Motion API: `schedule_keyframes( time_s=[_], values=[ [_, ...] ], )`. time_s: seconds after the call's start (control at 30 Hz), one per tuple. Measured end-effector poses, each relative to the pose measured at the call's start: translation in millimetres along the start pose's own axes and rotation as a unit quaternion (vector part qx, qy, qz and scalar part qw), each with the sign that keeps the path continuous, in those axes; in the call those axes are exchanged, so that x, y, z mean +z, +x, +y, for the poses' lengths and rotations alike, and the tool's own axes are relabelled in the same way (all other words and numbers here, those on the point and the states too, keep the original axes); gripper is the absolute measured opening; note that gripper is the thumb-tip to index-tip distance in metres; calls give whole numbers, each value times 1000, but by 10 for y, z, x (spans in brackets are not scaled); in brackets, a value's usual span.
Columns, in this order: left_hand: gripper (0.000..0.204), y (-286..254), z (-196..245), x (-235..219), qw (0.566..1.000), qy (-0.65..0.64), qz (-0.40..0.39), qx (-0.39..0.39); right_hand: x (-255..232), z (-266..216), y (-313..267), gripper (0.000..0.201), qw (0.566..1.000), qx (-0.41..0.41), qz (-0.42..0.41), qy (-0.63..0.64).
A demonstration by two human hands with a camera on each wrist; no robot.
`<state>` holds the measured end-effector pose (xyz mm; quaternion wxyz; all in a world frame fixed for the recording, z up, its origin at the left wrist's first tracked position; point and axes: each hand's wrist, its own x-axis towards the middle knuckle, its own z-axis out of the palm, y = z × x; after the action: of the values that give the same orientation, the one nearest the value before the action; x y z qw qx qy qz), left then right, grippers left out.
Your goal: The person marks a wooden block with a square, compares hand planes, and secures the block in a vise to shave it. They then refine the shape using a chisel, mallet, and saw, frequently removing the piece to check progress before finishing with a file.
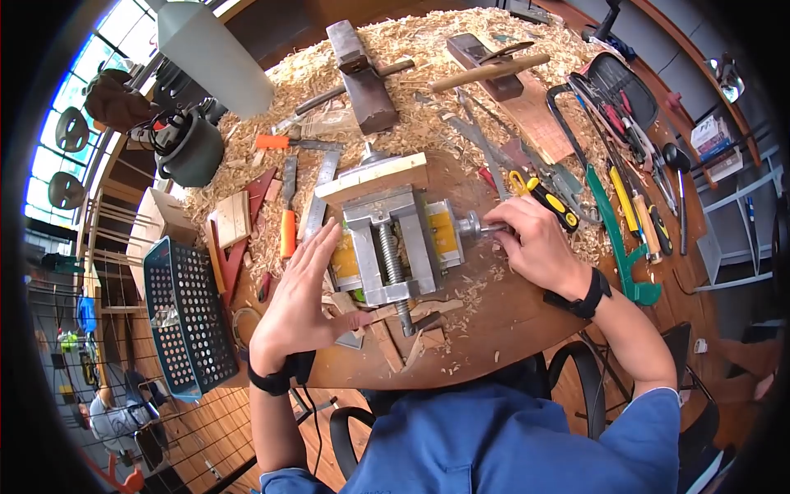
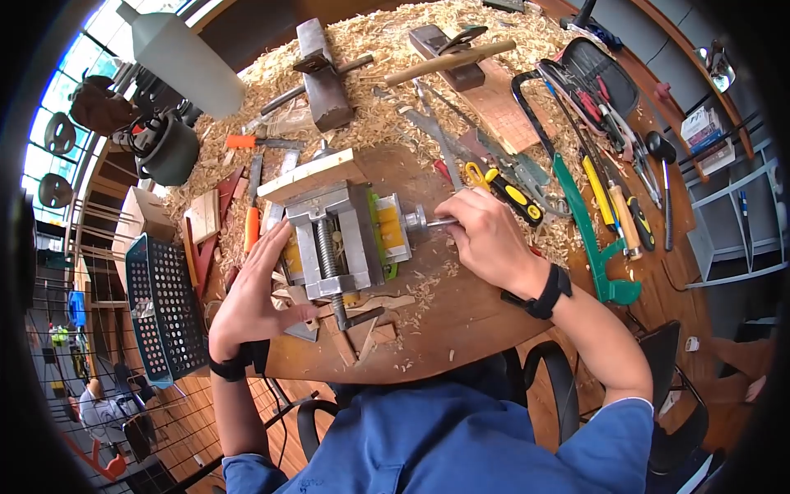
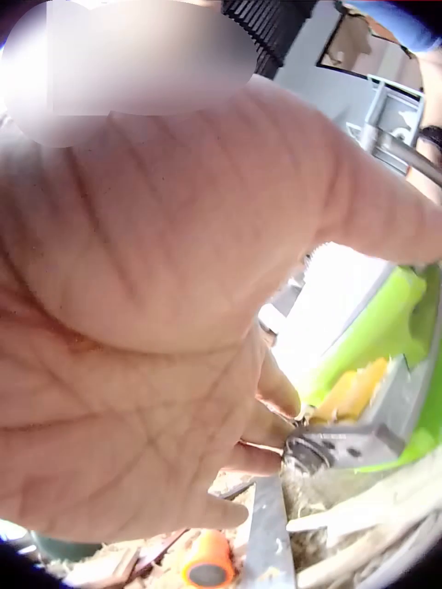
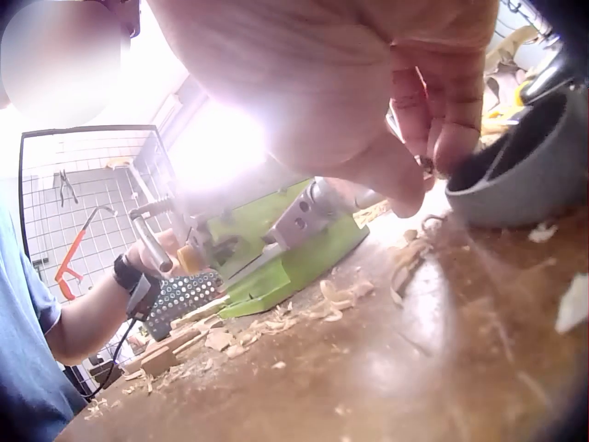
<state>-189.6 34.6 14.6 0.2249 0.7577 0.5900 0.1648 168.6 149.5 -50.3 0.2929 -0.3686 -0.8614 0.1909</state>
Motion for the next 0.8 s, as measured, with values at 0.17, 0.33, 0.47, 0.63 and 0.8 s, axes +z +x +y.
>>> schedule_keyframes(
  time_s=[0.17, 0.33, 0.47, 0.63, 0.8],
  values=[
    [104, 100, -130, 140, 997, 70, 36, 4, -31, 17, -81, 25, 1000, 13, -9, 20],
    [93, 136, -101, 93, 998, 14, 57, -2, -193, -142, -64, 24, 999, 15, 4, 43],
    [94, 133, -107, 91, 998, 24, 56, -3, -250, -150, 53, 21, 995, 39, 15, 87],
    [90, 119, -101, 112, 998, -18, 54, -24, -167, -19, 197, 20, 989, 64, 22, 132],
    [91, 127, -89, 108, 998, -10, 53, -20, -52, 110, 227, 14, 988, 36, 27, 149]
  ],
)
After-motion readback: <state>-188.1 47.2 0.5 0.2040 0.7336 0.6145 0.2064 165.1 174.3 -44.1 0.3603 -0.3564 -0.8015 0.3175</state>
